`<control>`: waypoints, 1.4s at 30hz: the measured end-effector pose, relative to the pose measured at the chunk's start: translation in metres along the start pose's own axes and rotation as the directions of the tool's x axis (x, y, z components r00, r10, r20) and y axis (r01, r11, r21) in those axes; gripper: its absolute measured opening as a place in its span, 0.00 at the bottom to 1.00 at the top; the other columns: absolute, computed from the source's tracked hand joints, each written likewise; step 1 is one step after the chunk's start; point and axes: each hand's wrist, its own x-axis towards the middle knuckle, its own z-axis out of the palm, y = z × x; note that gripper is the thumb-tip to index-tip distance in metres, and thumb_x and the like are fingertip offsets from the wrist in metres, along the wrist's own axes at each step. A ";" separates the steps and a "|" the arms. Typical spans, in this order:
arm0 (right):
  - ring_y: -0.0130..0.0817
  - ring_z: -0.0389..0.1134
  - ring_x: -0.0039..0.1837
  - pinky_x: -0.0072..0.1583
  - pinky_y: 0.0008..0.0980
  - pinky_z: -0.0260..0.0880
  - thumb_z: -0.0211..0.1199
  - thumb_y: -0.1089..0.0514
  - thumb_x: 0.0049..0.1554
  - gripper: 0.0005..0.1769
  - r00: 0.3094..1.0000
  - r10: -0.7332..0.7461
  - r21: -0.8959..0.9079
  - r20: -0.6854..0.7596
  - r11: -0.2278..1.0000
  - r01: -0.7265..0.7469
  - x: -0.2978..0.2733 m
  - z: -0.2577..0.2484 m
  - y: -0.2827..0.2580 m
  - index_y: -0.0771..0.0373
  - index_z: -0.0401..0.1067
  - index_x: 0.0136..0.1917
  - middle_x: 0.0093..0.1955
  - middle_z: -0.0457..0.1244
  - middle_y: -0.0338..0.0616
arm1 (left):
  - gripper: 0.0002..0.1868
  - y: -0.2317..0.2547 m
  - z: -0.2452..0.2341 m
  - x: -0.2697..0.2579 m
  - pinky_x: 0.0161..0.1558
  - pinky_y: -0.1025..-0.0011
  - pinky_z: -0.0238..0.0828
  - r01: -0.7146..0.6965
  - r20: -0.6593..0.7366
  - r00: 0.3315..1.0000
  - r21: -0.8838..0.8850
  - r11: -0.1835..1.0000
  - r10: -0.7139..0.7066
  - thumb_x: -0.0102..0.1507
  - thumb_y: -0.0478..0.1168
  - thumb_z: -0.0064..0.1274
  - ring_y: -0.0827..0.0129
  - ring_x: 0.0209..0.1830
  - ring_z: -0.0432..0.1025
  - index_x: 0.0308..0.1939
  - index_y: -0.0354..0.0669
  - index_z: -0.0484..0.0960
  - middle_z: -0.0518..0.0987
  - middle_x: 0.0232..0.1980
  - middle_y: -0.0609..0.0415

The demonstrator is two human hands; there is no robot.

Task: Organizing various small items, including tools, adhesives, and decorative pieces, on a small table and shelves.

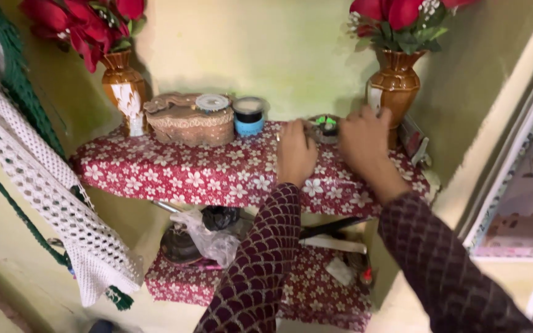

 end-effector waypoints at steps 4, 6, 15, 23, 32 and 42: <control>0.46 0.63 0.65 0.65 0.55 0.51 0.62 0.54 0.59 0.12 0.942 0.219 0.333 -0.254 0.934 -0.128 -0.083 -0.027 -0.006 0.60 0.79 0.53 0.58 0.69 0.43 | 0.15 0.028 -0.027 -0.024 0.58 0.54 0.67 -0.151 -0.089 0.985 0.008 0.989 0.151 0.60 0.31 0.50 0.49 0.57 0.70 0.50 0.37 0.76 0.75 0.53 0.42; 0.48 0.60 0.69 0.67 0.54 0.50 0.61 0.55 0.60 0.15 0.907 0.342 0.427 -0.246 0.878 -0.215 -0.120 -0.037 -0.013 0.62 0.75 0.59 0.64 0.66 0.46 | 0.16 0.037 -0.037 -0.039 0.62 0.50 0.61 -0.292 -0.107 0.947 0.093 0.952 0.301 0.58 0.32 0.50 0.49 0.60 0.68 0.50 0.37 0.77 0.74 0.56 0.42; 0.49 0.53 0.72 0.67 0.57 0.46 0.62 0.53 0.60 0.21 0.922 0.382 0.486 -0.071 0.820 -0.302 -0.200 -0.087 -0.059 0.60 0.72 0.65 0.70 0.60 0.47 | 0.14 0.048 -0.066 -0.190 0.72 0.48 0.54 -0.127 -0.156 0.978 0.057 0.990 0.135 0.61 0.32 0.50 0.47 0.68 0.64 0.51 0.37 0.76 0.73 0.60 0.44; 0.50 0.54 0.71 0.66 0.59 0.47 0.62 0.52 0.60 0.15 0.931 0.349 0.482 0.111 0.800 -0.357 -0.300 -0.108 -0.130 0.59 0.73 0.59 0.68 0.60 0.46 | 0.15 0.028 -0.120 -0.329 0.71 0.44 0.52 0.101 -0.086 0.992 0.131 0.986 -0.090 0.58 0.34 0.51 0.46 0.67 0.63 0.49 0.41 0.78 0.71 0.58 0.43; 0.51 0.52 0.71 0.64 0.62 0.47 0.65 0.53 0.60 0.15 0.886 0.258 0.431 0.385 0.798 -0.420 -0.484 -0.127 -0.201 0.56 0.74 0.59 0.70 0.59 0.46 | 0.14 0.025 -0.203 -0.515 0.64 0.48 0.59 0.446 -0.006 0.894 0.134 0.885 -0.449 0.58 0.32 0.52 0.47 0.64 0.64 0.48 0.42 0.80 0.72 0.60 0.45; 0.50 0.53 0.72 0.64 0.60 0.48 0.65 0.53 0.58 0.18 0.831 0.140 0.439 0.539 0.795 -0.419 -0.603 -0.157 -0.225 0.54 0.74 0.61 0.70 0.60 0.43 | 0.13 0.051 -0.218 -0.656 0.64 0.51 0.60 0.654 0.048 0.748 0.118 0.748 -0.662 0.59 0.30 0.52 0.47 0.64 0.65 0.47 0.39 0.79 0.73 0.58 0.45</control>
